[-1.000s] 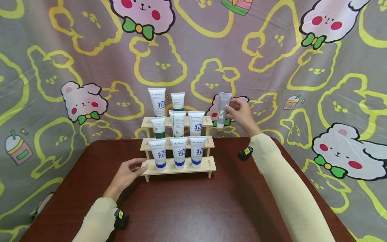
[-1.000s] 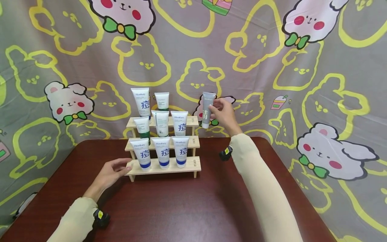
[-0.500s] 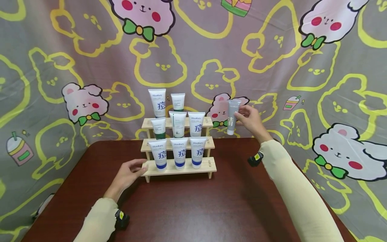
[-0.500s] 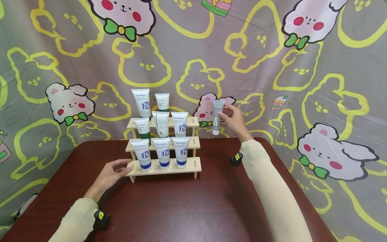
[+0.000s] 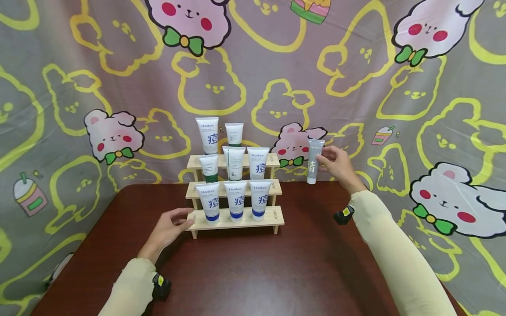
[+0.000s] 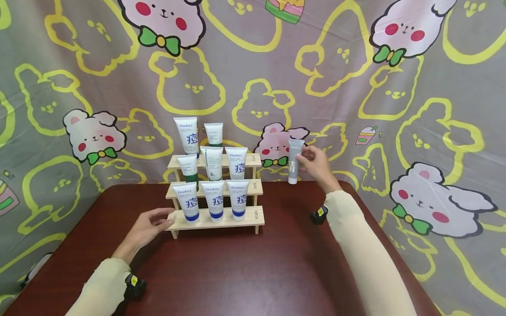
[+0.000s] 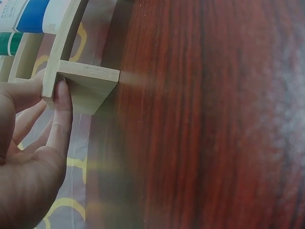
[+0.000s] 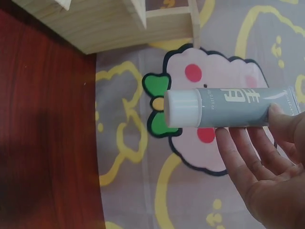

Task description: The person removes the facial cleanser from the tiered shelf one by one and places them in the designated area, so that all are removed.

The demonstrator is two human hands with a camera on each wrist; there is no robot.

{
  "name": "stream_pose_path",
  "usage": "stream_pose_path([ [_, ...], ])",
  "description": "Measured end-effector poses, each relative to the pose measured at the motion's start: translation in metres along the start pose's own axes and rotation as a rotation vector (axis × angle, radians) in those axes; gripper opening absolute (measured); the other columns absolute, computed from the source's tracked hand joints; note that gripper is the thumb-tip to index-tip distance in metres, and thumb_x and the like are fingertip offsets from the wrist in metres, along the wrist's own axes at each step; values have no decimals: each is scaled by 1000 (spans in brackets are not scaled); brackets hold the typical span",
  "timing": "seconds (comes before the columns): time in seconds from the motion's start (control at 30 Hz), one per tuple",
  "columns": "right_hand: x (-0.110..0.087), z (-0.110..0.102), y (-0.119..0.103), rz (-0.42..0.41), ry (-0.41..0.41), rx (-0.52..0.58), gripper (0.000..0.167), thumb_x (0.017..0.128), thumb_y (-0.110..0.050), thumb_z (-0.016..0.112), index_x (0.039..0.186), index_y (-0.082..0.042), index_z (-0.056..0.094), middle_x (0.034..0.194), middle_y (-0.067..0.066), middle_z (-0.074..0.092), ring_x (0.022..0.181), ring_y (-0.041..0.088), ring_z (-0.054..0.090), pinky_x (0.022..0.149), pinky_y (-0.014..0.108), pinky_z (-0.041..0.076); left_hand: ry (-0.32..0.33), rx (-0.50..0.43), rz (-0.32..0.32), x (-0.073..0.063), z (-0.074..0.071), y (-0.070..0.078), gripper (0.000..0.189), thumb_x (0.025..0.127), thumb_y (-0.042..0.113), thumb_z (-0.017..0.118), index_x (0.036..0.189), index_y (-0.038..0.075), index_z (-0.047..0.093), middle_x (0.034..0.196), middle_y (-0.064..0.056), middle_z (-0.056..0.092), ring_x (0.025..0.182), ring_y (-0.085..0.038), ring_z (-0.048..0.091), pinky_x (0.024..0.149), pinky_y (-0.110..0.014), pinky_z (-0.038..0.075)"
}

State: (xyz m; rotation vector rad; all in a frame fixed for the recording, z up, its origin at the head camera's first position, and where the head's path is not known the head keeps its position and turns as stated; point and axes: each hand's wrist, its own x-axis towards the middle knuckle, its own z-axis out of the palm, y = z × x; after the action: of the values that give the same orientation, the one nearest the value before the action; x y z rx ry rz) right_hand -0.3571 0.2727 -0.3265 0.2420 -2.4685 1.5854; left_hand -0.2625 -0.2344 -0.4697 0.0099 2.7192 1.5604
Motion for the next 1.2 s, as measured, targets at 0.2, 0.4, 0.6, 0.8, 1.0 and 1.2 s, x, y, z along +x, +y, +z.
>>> stream_pose_path([
  [0.2,-3,-6,13,-12,18,11,45,103,-11,61,137,15,49,128,37,57,83,-5,61,71,21,61,3,12,6,1,-1,0,45,97,21,73,139,8,63,147,-21,58,121,-36,66,99,-46,58],
  [0.4,-6,-9,24,-6,30,-31,43,102,-10,63,134,16,51,124,36,60,80,-4,63,68,18,60,5,15,0,1,0,0,45,97,21,74,139,9,64,147,-20,59,120,-35,67,98,-46,58],
  [0.6,-10,-6,33,34,-16,-51,42,104,-12,60,136,14,50,126,35,59,81,-1,64,73,27,63,9,10,-4,2,1,0,44,97,20,74,138,10,64,147,-20,59,120,-35,67,98,-44,58],
  [0.8,-11,6,41,60,-67,-36,42,105,-12,58,137,13,49,129,36,58,86,6,66,82,41,64,13,8,-8,1,1,0,44,96,20,74,138,10,65,147,-20,59,119,-35,67,98,-45,58],
  [1.0,-12,20,50,86,-98,-19,42,105,-13,59,136,13,50,129,35,59,90,12,67,82,41,64,13,5,-4,1,2,1,44,96,21,74,138,10,65,147,-20,59,119,-35,67,97,-44,58],
  [1.2,-13,31,61,80,-130,0,37,104,-11,60,132,13,53,122,33,62,87,11,66,83,48,63,10,2,-22,-2,1,3,45,97,22,74,139,10,64,147,-20,58,120,-34,66,99,-46,57],
])
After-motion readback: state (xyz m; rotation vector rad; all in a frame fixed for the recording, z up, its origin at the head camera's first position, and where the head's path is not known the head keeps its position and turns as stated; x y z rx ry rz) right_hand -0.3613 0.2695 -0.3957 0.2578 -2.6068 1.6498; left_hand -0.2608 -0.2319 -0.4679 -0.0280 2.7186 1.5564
